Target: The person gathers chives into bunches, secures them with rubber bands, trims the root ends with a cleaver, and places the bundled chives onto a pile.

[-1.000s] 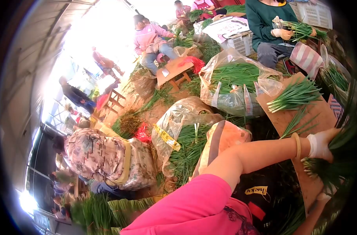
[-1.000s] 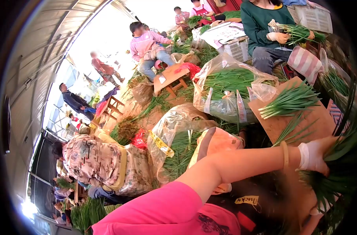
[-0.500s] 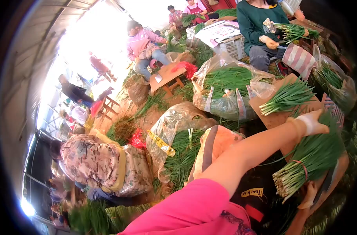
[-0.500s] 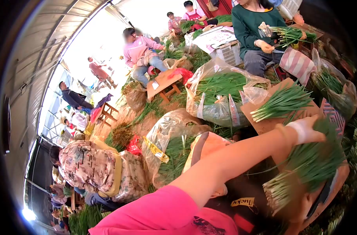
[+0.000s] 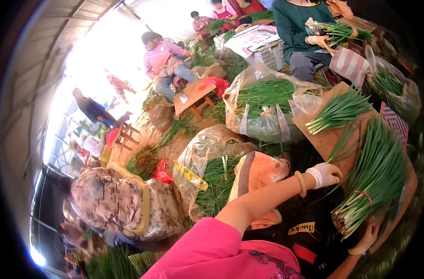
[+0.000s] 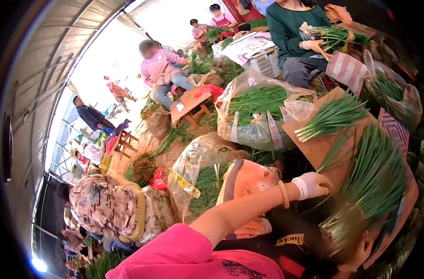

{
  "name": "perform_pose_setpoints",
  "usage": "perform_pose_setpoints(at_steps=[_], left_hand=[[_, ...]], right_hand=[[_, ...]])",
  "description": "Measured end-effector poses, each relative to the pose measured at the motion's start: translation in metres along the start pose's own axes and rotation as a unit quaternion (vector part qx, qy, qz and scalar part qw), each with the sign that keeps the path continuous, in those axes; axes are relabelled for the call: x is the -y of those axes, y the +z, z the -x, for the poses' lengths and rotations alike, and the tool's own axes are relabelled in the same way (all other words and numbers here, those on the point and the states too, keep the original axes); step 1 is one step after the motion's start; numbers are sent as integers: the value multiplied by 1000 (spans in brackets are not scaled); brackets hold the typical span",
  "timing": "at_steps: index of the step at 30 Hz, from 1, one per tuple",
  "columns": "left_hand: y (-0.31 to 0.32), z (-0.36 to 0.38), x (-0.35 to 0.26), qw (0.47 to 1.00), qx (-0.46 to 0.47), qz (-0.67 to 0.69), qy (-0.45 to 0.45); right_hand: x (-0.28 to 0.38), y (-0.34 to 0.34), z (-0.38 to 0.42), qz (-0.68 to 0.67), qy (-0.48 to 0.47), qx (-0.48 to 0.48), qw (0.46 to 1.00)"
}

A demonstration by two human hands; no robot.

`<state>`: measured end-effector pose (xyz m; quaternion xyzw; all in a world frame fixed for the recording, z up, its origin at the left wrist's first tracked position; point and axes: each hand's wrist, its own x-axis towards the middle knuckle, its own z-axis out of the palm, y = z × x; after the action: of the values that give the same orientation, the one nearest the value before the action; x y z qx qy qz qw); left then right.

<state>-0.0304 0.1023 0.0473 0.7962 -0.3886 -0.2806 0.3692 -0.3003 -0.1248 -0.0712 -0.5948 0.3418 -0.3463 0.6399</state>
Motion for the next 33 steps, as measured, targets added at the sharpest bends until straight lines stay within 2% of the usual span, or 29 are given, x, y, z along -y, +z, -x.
perform_pose_setpoints(at_steps=[1,4,5,7,9,10,12,14,17,20,21,25,28,30,32,33], left_hand=[[0,0,-1,1000,6,-1,-2],[2,-3,2,1000,12,-3,-9],[4,-3,4,1000,-6,-13,14],[12,-10,16,998,-23,13,58],[17,-13,15,999,-28,9,33],[21,-16,17,997,-28,42,52],[27,-23,22,994,-44,41,88],[28,-22,12,994,-37,92,53],[29,-27,-1,996,14,32,86],[37,-29,-10,984,29,-19,172],[37,-29,-12,976,25,-40,215],[45,-26,-25,965,-9,-93,245],[58,-33,-34,943,-50,-137,299],[66,-45,-32,952,-62,-119,276],[72,-59,-22,973,-92,-37,208],[75,-70,-9,990,-70,48,113]], right_hand=[[-2,-2,-4,14,-24,7,1000],[4,3,-6,-21,-11,6,1000],[21,18,0,-46,-11,-8,999],[43,31,1,-61,39,1,997],[61,36,3,-75,123,11,990],[68,38,2,-90,150,13,985],[42,29,-7,-117,115,26,986],[19,21,-10,-260,81,66,960],[23,17,-8,-282,123,84,948],[29,19,-4,-279,142,71,947],[31,21,-2,-277,142,65,948],[26,20,-5,-271,142,73,949],[23,22,-7,-273,142,77,948],[22,24,-7,-290,137,71,944],[31,27,-4,-262,162,60,949],[38,32,-2,-271,152,64,948]])
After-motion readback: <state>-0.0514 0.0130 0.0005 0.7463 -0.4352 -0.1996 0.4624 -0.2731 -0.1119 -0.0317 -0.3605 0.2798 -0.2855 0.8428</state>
